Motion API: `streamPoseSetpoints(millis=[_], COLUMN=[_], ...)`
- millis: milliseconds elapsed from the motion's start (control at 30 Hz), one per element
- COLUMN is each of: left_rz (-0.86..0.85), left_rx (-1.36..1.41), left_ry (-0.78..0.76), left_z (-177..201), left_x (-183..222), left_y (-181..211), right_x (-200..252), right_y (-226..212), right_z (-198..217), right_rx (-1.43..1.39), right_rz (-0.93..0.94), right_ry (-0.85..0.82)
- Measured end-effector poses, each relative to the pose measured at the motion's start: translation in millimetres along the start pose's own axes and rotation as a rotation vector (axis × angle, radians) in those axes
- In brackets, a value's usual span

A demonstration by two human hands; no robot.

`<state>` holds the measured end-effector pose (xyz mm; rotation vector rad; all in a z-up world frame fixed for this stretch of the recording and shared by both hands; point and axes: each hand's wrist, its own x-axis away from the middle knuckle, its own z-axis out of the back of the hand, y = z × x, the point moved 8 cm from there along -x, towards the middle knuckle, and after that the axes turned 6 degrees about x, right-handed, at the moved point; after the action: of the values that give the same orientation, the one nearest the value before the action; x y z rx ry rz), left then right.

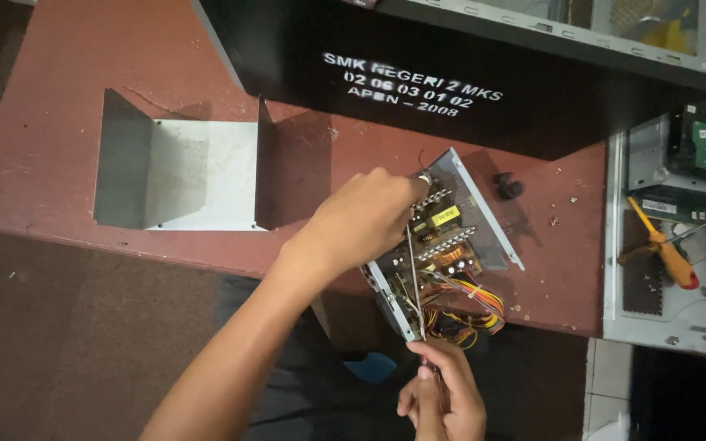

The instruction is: Disassembling the internal components of a computer power supply unit using a screwdriver on a workbench.

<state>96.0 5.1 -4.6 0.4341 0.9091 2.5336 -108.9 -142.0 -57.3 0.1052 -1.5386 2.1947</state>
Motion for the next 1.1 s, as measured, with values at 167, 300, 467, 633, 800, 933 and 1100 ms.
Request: streamPoseSetpoints(millis=[167, 300, 467, 633, 800, 933, 1100], left_rz=[0.014, -0.01, -0.018, 0.015, -0.025, 0.019, -0.024], left_rx=[0.012, 0.001, -0.019, -0.018, -0.016, -0.002, -0.007], left_ry=[-0.028, -0.011, -0.038, -0.064, -0.027, -0.073, -0.039], left_z=[2, 0, 0, -4, -1, -2, -2], left_x=[1, 1, 0, 1, 1, 1, 0], left_y=[1, -1, 2, -2, 1, 1, 1], right_x=[0, 6, 6, 2, 4, 5, 5], right_y=[-18, -37, -20, -19, -27, -26, -27], right_z=[2, 0, 0, 1, -1, -1, -2], right_rx=[0.218, 0.364, 0.433, 0.335, 0.37, 0.372, 0.361], right_rz=[0.189, 0.347, 0.224, 0.175, 0.254, 0.226, 0.211], right_ry=[0.003, 0.024, 0.014, -0.028, -0.009, -0.001, 0.002])
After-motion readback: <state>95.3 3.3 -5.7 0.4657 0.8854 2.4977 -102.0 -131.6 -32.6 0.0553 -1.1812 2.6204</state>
